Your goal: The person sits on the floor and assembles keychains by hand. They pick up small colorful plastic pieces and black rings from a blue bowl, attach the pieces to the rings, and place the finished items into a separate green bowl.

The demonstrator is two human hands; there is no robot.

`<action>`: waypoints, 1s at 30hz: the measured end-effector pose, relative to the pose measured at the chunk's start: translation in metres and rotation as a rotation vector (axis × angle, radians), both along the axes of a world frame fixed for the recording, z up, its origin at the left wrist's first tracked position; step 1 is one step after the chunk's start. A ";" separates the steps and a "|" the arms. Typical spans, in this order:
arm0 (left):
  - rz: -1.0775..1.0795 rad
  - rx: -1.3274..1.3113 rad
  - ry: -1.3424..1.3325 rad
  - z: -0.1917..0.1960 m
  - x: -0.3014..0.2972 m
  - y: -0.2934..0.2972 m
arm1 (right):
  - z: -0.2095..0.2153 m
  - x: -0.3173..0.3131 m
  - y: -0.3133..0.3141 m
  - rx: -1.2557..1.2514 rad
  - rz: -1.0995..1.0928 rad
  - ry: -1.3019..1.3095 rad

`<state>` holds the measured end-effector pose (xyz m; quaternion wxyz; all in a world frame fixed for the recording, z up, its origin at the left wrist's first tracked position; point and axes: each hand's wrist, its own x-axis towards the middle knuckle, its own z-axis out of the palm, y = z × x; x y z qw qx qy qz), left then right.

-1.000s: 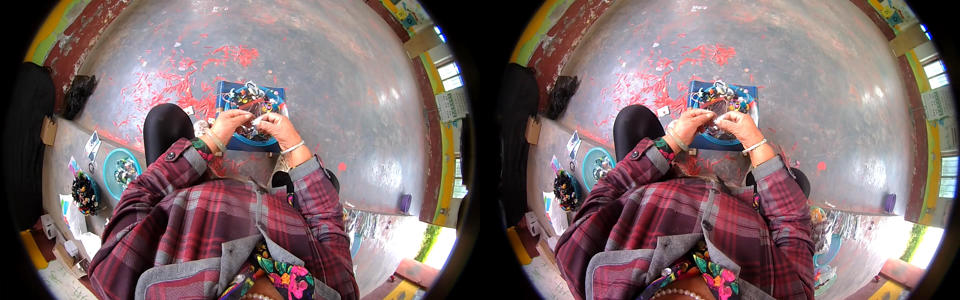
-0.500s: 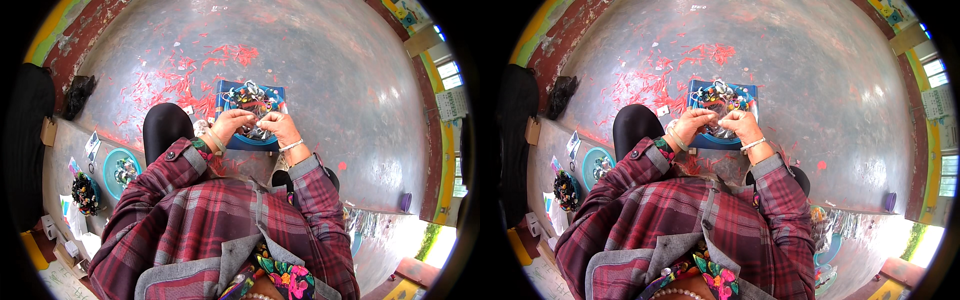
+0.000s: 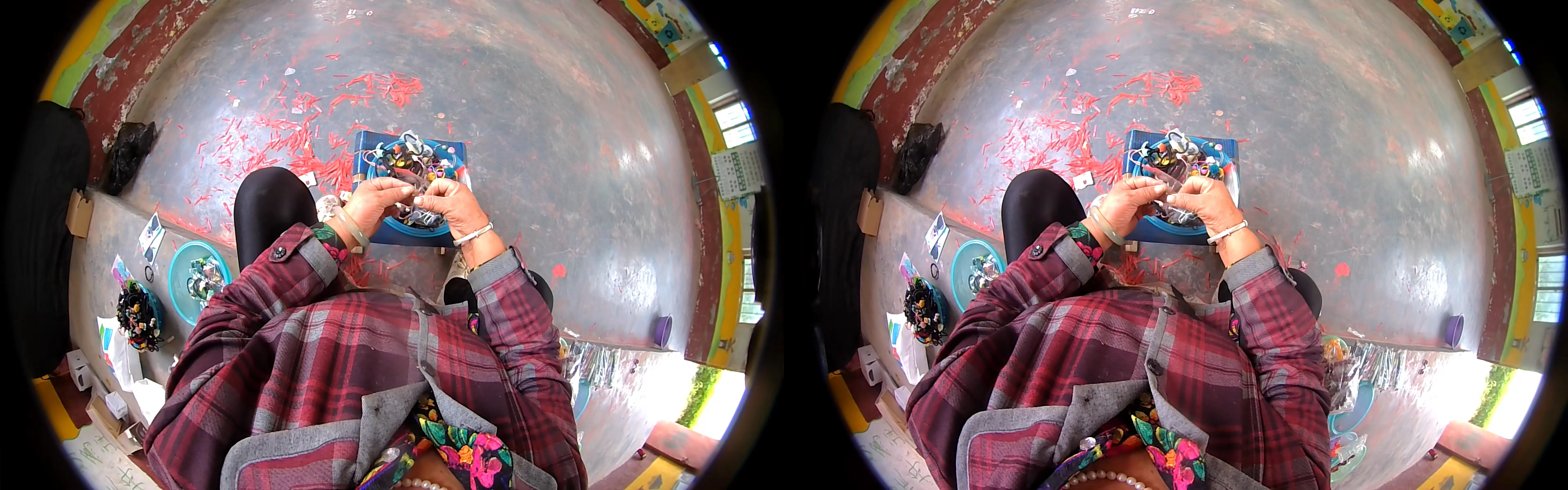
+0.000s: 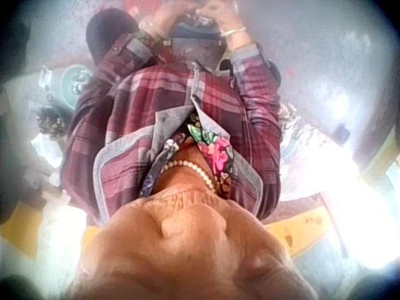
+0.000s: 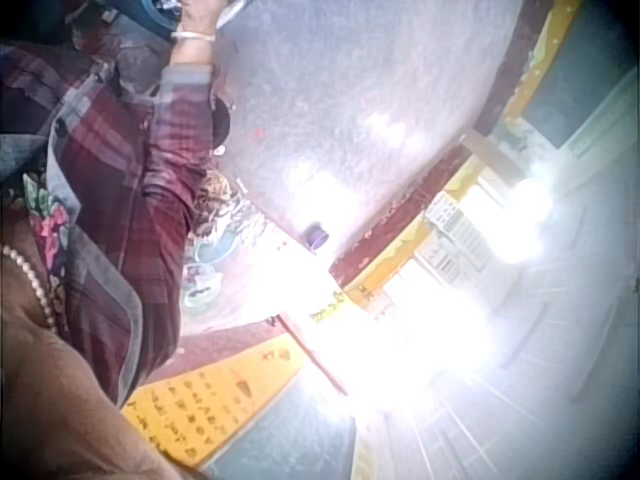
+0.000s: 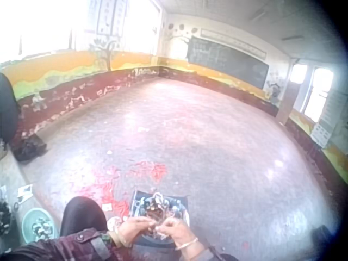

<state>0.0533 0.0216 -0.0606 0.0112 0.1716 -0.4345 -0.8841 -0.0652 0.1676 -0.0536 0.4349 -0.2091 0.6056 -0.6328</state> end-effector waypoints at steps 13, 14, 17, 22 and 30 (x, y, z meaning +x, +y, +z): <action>0.094 -0.136 -0.016 -0.005 -0.001 -0.002 | 0.011 0.005 -0.002 -0.010 0.072 -0.118; 0.097 -0.137 -0.015 -0.005 -0.001 -0.002 | 0.011 0.004 -0.001 -0.014 0.068 -0.147; 0.113 -0.146 0.009 -0.007 -0.003 -0.001 | 0.008 0.002 0.000 -0.048 0.054 -0.188; 0.124 -0.186 0.030 -0.006 -0.003 -0.002 | 0.012 0.001 -0.001 -0.077 0.064 -0.134; 0.144 -0.450 -0.014 -0.003 -0.004 -0.002 | 0.041 -0.001 0.005 -0.114 -0.267 0.592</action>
